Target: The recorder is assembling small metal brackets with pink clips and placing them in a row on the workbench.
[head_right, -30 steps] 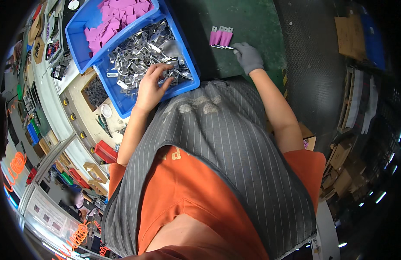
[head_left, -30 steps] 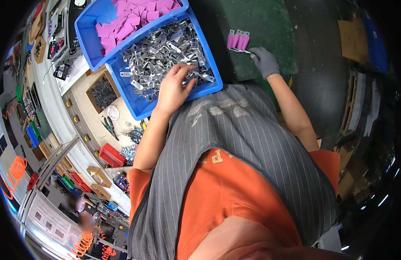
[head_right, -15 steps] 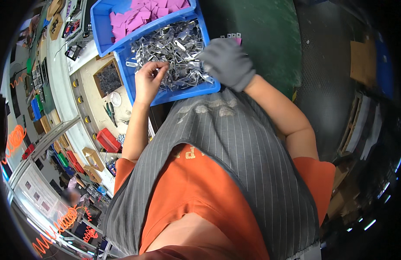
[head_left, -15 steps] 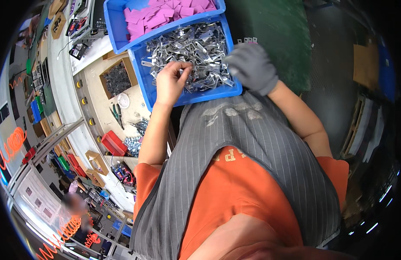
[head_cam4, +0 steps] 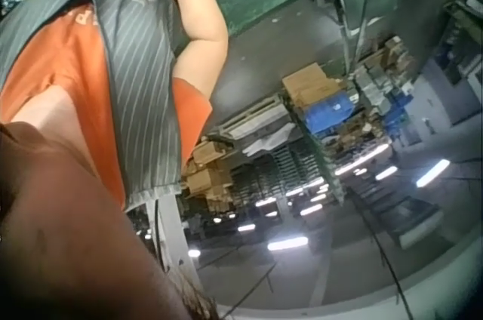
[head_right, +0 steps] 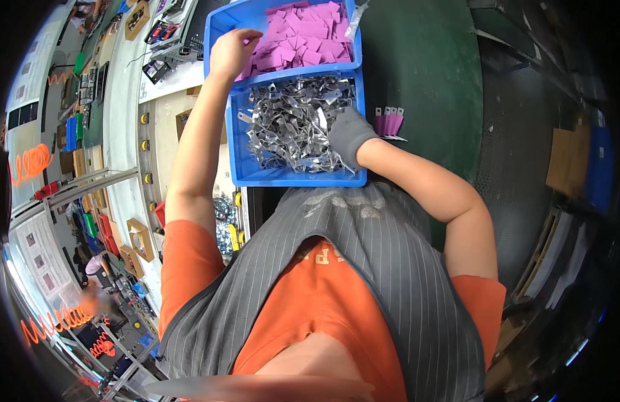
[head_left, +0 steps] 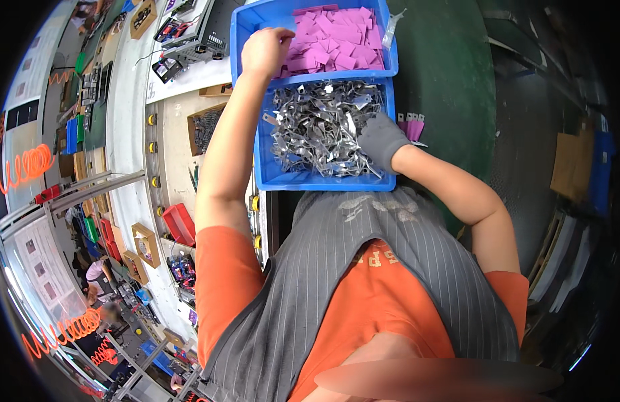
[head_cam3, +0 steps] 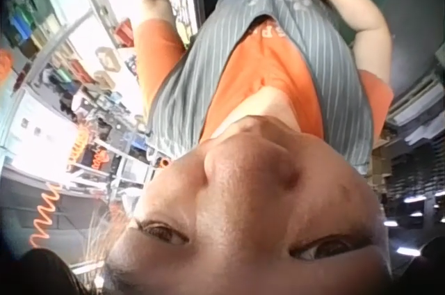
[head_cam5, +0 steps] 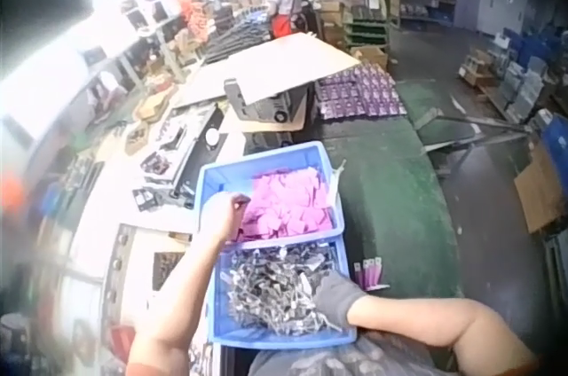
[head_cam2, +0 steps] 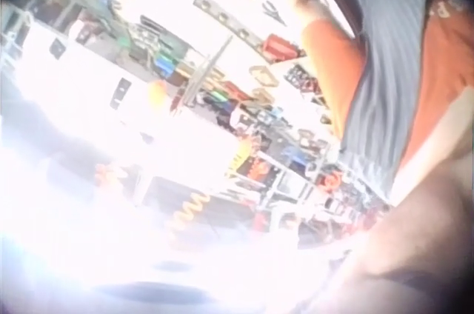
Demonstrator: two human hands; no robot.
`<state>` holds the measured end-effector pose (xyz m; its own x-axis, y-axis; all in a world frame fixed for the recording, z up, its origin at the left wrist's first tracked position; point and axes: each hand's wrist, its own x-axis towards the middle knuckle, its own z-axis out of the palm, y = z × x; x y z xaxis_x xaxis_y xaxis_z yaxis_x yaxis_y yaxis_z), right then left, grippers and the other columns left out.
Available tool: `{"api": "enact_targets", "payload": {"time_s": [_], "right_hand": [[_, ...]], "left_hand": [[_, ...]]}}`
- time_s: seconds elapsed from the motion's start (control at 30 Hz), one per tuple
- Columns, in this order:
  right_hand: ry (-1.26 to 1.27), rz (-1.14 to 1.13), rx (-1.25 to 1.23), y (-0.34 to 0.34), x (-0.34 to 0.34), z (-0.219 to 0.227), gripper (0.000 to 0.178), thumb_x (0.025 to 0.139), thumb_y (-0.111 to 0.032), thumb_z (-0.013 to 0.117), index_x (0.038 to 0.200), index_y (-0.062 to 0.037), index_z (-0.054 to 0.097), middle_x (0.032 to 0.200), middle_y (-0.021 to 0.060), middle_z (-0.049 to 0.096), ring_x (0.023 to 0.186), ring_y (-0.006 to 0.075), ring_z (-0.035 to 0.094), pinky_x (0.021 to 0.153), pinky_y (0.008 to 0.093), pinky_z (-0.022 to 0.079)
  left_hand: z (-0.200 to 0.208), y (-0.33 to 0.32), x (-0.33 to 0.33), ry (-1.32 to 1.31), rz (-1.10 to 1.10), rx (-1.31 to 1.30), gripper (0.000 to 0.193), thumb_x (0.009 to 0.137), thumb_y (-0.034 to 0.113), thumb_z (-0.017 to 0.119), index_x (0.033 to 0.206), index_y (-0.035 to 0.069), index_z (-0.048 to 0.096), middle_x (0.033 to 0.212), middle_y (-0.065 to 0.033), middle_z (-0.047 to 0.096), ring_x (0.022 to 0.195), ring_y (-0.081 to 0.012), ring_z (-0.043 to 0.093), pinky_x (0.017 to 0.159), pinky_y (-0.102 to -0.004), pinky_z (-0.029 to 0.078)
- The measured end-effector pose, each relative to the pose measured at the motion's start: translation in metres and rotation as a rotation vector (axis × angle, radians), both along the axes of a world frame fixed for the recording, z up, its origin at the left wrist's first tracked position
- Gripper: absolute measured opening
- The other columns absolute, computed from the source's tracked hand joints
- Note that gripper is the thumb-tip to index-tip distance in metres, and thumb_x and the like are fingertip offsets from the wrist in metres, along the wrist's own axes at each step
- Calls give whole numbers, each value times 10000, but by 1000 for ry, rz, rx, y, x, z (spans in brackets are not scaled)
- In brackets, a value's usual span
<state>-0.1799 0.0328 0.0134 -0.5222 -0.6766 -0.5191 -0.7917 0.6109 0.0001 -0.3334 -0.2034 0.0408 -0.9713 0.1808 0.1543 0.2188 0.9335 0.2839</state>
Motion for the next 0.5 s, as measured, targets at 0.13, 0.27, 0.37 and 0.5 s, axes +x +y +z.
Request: {"api": "enact_targets", "payload": {"time_s": [0.13,0.27,0.37,0.5], "right_hand": [[-38,-22,-336,16,-6,5,195,769,-189,601,942,-123,663,962,59,647,930,242,608,870,365,416],[-302,-243,-601,21,-8,4,210,826,-225,563,980,-89,605,957,103,608,908,299,595,816,403,463],[-357,-353,-803,26,-6,-5,210,836,-196,540,979,-50,586,940,138,594,918,330,580,802,412,468],[-303,-439,-1148,27,1,-18,259,821,-146,547,1045,-21,581,958,158,593,918,338,577,815,404,463]], "left_hand": [[-16,7,-33,-78,-344,-140,312,789,262,642,1080,152,659,1055,-110,637,998,-320,577,860,-377,472],[-16,18,-42,-247,-224,-58,293,801,305,627,1056,166,664,1040,-101,633,975,-311,590,847,-380,482],[-4,38,-38,-205,-203,1,276,810,341,617,1026,178,673,1022,-91,631,970,-315,590,842,-393,485],[-1,72,-25,171,-468,-1,282,746,278,678,1000,157,669,992,-97,632,921,-300,602,829,-387,486]]}}
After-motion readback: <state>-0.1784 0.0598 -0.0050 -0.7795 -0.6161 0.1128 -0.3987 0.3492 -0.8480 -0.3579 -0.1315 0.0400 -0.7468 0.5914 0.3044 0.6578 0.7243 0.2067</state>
